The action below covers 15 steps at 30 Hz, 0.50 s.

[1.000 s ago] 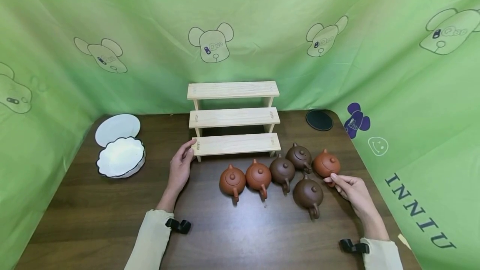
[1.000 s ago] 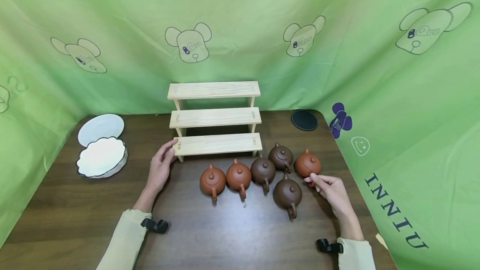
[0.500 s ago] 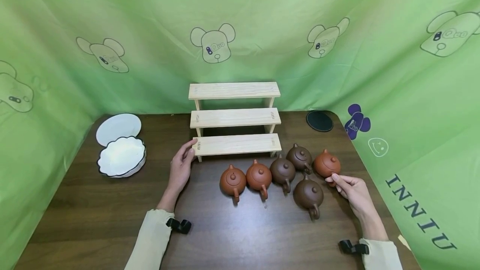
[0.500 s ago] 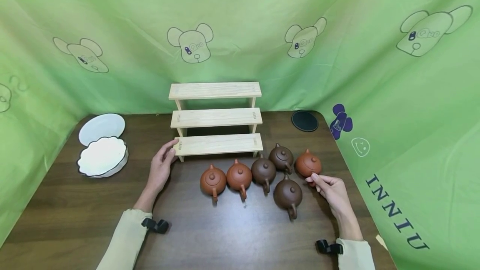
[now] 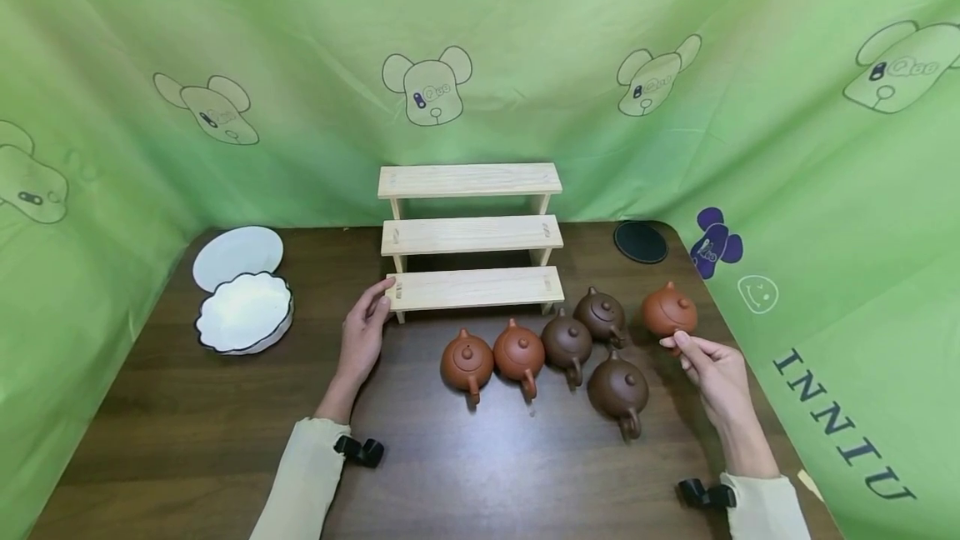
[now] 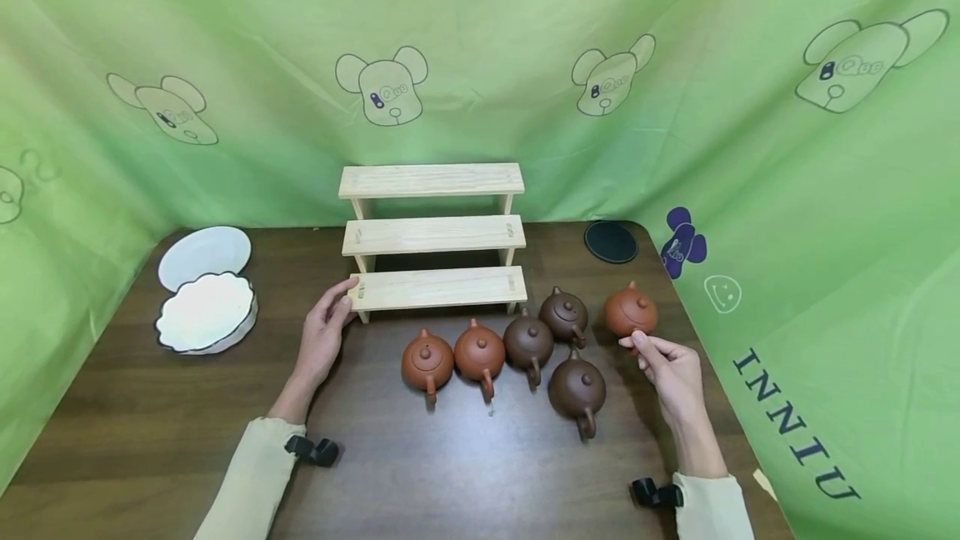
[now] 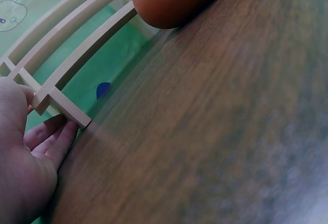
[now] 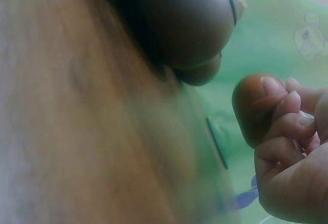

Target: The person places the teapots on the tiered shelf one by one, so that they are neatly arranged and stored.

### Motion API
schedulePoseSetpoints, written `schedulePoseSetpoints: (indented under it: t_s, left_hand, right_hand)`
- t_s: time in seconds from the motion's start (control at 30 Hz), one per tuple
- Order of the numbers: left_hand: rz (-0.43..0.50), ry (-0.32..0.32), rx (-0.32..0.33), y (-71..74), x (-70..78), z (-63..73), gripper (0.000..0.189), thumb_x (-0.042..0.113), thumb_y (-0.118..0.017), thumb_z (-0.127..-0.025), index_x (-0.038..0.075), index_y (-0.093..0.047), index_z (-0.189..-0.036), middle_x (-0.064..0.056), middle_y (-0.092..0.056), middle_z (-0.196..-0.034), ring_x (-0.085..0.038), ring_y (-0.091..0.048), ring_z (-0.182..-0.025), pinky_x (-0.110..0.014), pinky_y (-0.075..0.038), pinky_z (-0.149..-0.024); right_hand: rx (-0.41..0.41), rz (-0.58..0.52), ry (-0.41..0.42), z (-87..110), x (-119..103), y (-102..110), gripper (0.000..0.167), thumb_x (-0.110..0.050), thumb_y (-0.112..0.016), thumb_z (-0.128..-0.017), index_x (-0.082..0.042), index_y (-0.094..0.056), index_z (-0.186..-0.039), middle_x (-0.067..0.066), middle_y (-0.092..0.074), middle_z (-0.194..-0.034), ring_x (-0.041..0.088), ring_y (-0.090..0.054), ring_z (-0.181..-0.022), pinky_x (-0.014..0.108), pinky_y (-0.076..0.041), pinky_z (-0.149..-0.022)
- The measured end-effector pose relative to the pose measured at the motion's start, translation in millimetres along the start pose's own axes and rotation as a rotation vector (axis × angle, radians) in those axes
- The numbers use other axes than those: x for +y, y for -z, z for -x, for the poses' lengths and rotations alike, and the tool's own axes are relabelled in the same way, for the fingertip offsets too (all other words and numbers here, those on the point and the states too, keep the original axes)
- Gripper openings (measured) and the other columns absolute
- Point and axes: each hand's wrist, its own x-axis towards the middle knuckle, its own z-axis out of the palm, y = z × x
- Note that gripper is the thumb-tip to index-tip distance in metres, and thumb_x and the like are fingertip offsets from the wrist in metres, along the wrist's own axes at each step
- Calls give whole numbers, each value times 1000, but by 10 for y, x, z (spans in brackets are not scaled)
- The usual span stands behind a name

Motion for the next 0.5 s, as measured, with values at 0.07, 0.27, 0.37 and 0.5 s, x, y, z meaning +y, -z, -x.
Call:
schedulePoseSetpoints:
  t_s: [0.07, 0.27, 0.37, 0.5]
  left_hand:
    - [-3, 8, 0, -1, 21, -1, 38, 28, -57, -118, 15, -68, -153, -16, -66, -152, -16, -65, -130, -20, -57, -102]
    - [8, 21, -13, 16, -58, -46, 37, 27, -56, -119, 18, -68, -153, -7, -65, -156, -15, -64, -133, -20, -57, -102]
    - [7, -7, -5, 13, -99, -50, 38, 29, -57, -118, 18, -69, -152, -10, -66, -154, -15, -65, -131, -24, -59, -102]
    - [-3, 18, 1, -21, 80, 15, 38, 21, -55, -119, 11, -66, -154, -18, -63, -156, -18, -64, -132, -23, -58, -104]
  right_hand:
    - [10, 2, 13, 1, -35, -18, 27, -10, -70, -110, -10, -89, -91, -9, -78, -79, 1, -53, -62, 19, -33, -49]
    - [9, -38, 57, 5, -143, -94, 27, -7, -69, -110, -8, -89, -92, -7, -79, -80, 2, -51, -60, 32, -19, -51]
    - [9, -71, 77, 0, -213, -152, 27, -5, -69, -110, -7, -89, -91, -6, -80, -80, 1, -50, -58, 35, -14, -54]
    - [-3, -83, 79, -14, -301, -221, 26, -6, -70, -110, -6, -89, -92, -5, -80, -80, 1, -50, -58, 35, -12, -55]
